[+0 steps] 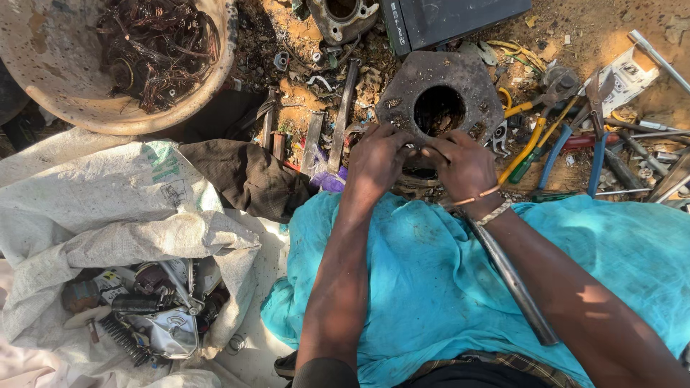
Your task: The person sits on the ground and dismantles a metal automotive component on a hexagonal anvil block, pulling it apart by hand, striking it with a hammer, and using pliers and a screwdriver to pry out internal bushings and small metal parts, setting removed pieces aside.
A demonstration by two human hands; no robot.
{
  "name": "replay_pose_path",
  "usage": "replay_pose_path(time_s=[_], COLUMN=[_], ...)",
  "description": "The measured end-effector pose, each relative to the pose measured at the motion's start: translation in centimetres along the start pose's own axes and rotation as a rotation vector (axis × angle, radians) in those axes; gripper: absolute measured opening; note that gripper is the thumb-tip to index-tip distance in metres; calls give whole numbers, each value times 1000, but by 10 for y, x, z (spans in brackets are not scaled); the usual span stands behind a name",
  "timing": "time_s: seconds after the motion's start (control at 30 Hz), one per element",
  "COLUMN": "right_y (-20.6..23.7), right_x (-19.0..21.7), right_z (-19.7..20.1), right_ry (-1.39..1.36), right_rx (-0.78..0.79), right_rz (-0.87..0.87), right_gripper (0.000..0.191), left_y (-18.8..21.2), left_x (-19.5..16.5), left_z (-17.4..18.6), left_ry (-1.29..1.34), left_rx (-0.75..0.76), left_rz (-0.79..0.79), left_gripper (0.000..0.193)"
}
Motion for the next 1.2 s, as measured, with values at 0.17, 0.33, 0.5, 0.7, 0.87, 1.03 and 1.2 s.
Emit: replay_pose_path(time_s=[0.17,0.33,0.5,0.7,0.87,1.03,1.2], right_y=[2,11,38,64,118,179,208], right_x=[0,-11,-25,-35,-54,-87,-122], right_z=[-13,-13,-9,12,44,72,113], right_ry=[245,-127,-1452,-1682,-1421,-1284,-1487], right_rx=[36,7,5,-3,97,33,-306], right_rz=[24,-224,-907,-1106,-1058,-963,-972], right_gripper=[20,19,23,20,22,27,47], left_y=[-2,-4,-3,14,51,60,67], left_x=[11,8,-28,-33,2,-9,-38], left_z=[-11,-9,-2,1,-12,-37,-48], left_ry=[-122,-115,144,98,-340,-628,-606], left_rx=[-2,41,113,-293,-155,236,444], left_rz=[-96,-78,-94,231,250,412,385], left_gripper=[25,20,23,28,19,20,29])
Point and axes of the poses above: each hand's wrist, its own y-axis away from the middle knuckle, its own z-axis out of the back of the hand, x = y × z, the point moved 1 cm from there along -y, towards the middle knuckle, and after that the axes turned 5 degrees about -x, right-handed, at the moved point
